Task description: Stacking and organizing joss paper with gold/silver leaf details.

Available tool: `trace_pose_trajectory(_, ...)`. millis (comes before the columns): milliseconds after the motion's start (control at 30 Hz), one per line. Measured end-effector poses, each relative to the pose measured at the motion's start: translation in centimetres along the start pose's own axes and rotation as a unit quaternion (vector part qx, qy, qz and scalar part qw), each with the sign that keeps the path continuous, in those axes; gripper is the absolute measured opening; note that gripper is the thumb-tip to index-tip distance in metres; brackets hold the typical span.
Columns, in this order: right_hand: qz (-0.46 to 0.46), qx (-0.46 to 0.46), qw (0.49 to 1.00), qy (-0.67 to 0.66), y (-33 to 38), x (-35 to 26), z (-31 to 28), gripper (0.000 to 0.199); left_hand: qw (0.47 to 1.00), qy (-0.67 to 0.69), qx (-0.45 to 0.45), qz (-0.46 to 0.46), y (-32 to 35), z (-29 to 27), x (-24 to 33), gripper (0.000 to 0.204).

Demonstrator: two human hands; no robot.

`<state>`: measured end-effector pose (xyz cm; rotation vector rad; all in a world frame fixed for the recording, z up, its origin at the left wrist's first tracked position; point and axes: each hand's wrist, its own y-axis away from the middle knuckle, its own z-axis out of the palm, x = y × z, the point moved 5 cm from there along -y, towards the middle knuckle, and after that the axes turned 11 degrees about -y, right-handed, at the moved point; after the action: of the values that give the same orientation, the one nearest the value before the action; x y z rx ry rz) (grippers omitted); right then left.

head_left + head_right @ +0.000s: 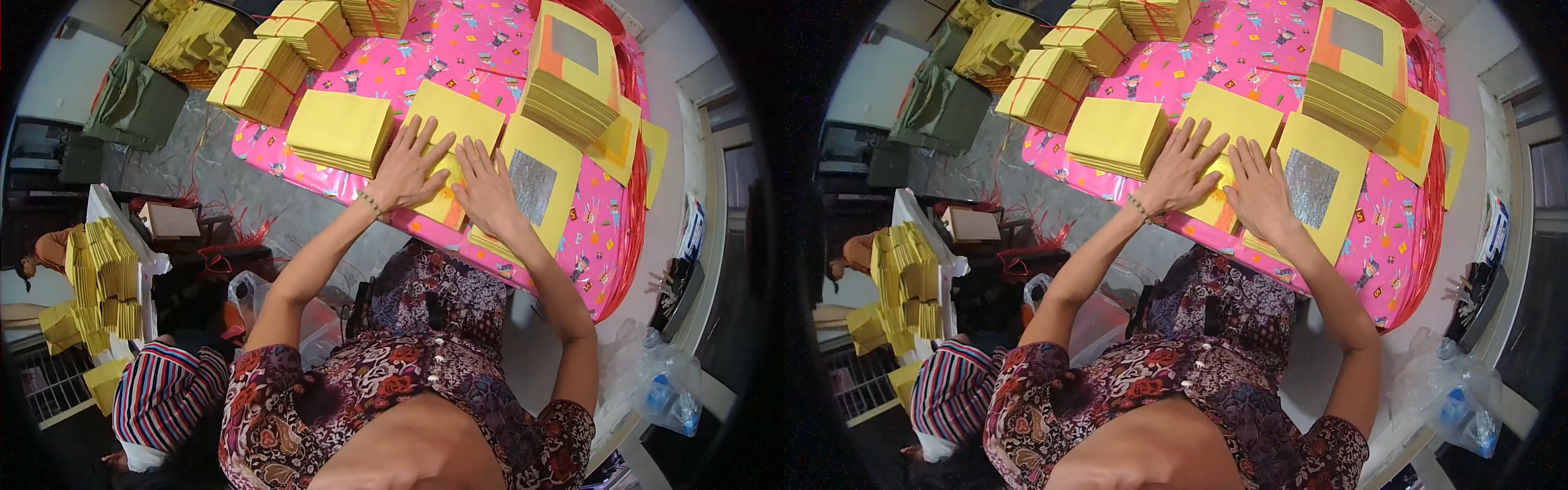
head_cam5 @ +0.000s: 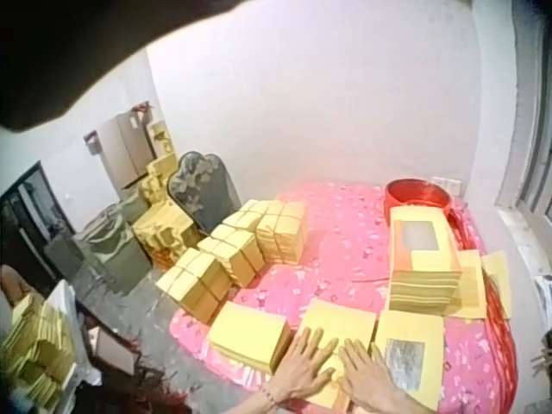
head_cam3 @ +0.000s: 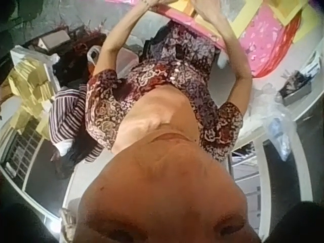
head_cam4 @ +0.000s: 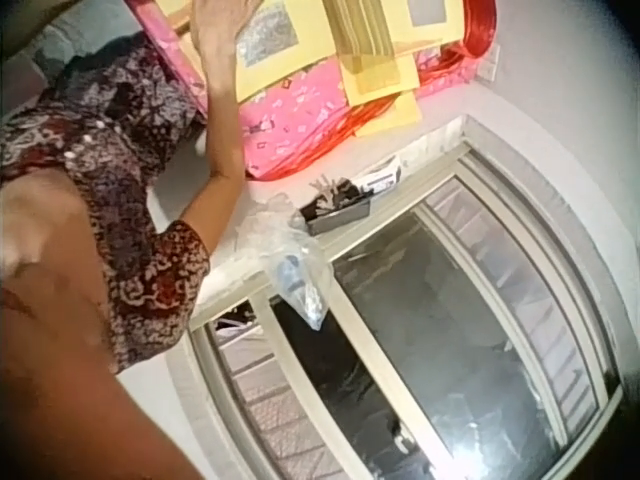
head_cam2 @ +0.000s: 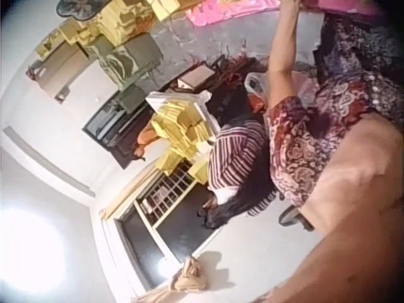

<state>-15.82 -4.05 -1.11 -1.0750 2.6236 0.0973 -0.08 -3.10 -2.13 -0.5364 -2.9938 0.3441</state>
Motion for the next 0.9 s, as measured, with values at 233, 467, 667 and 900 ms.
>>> trace_pose_trajectory(233,0.024,-0.053,0.998,0.001,-0.1,0.0,0.2,0.075,0.998,0.035,0.018,-0.045,0.6,0.4,-0.5,0.066)
trace_pose_trajectory(467,0.025,-0.053,0.998,-0.003,0.0,-0.1,0.0,0.075,0.998,0.034,0.016,-0.047,0.6,0.8,-0.7,0.068)
trace_pose_trajectory(667,-0.025,0.070,0.997,-0.033,-1.4,0.2,-1.1,0.052,0.998,0.028,0.008,-0.064,0.2,1.2,-1.1,0.065)
trace_pose_trajectory(900,-0.016,0.093,0.993,-0.069,-3.8,2.2,-2.9,0.029,0.989,0.030,0.108,-0.095,-0.3,-1.8,0.0,0.061)
